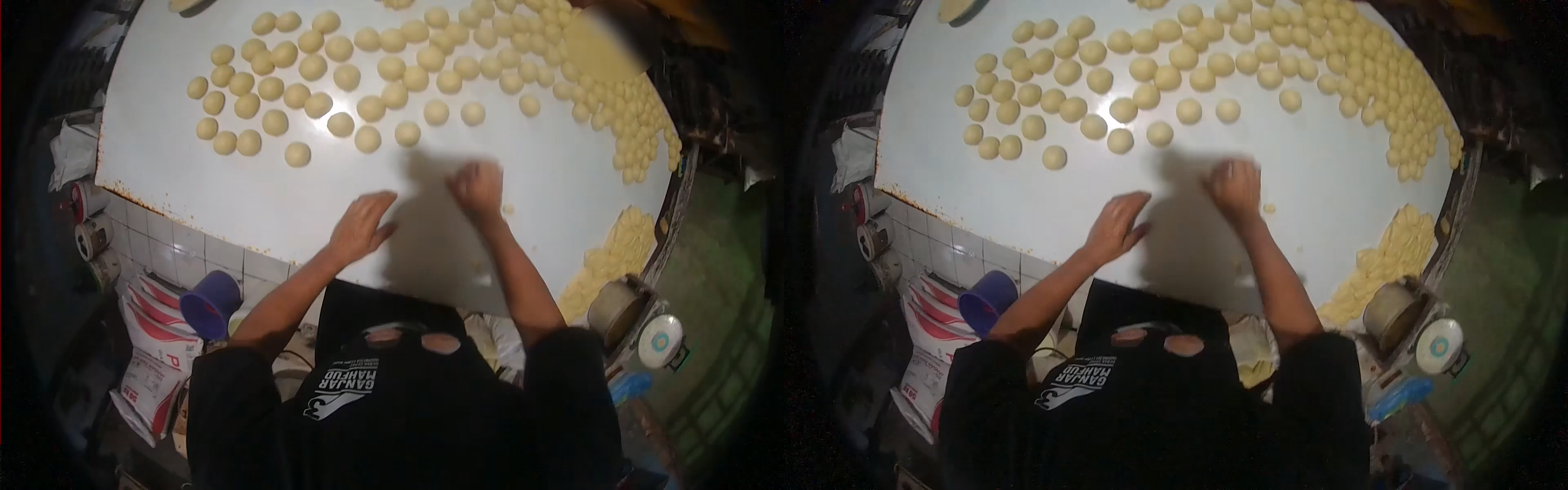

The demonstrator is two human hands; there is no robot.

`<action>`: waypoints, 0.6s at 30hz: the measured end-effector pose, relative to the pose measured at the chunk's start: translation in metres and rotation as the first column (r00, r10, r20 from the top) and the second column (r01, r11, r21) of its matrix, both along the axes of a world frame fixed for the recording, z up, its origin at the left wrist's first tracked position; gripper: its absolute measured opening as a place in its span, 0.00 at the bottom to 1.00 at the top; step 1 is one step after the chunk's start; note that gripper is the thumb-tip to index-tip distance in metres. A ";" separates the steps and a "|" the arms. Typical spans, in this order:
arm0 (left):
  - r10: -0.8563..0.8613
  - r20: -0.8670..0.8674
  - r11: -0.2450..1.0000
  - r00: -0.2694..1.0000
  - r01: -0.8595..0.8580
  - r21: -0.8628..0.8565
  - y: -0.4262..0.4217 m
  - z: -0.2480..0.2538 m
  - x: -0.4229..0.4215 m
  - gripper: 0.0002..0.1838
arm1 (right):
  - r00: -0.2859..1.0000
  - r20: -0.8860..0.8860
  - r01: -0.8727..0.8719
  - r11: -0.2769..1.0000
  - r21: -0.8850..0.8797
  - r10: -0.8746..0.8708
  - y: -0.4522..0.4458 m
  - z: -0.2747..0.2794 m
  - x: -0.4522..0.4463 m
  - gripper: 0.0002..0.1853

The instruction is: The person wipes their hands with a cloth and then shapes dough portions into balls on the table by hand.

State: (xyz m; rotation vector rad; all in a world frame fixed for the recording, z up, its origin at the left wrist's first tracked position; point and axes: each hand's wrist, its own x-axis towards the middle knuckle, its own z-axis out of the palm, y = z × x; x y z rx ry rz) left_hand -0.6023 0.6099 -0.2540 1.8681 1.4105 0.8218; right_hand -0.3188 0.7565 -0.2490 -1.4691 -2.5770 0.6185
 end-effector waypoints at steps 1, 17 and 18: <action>0.005 -0.024 1.000 1.000 -0.005 0.025 0.002 0.003 0.005 0.38 | 0.952 -0.238 0.250 0.939 0.237 -0.193 0.003 0.011 -0.033 0.13; 0.177 -0.385 0.978 0.906 -0.116 0.175 -0.026 0.004 0.029 0.36 | 0.961 -0.273 0.036 0.959 0.283 0.045 -0.017 -0.020 0.027 0.16; 0.181 -0.333 0.977 0.926 -0.130 0.169 -0.025 0.017 0.030 0.35 | 0.957 -0.286 0.140 0.937 0.320 -0.046 -0.001 -0.015 0.004 0.17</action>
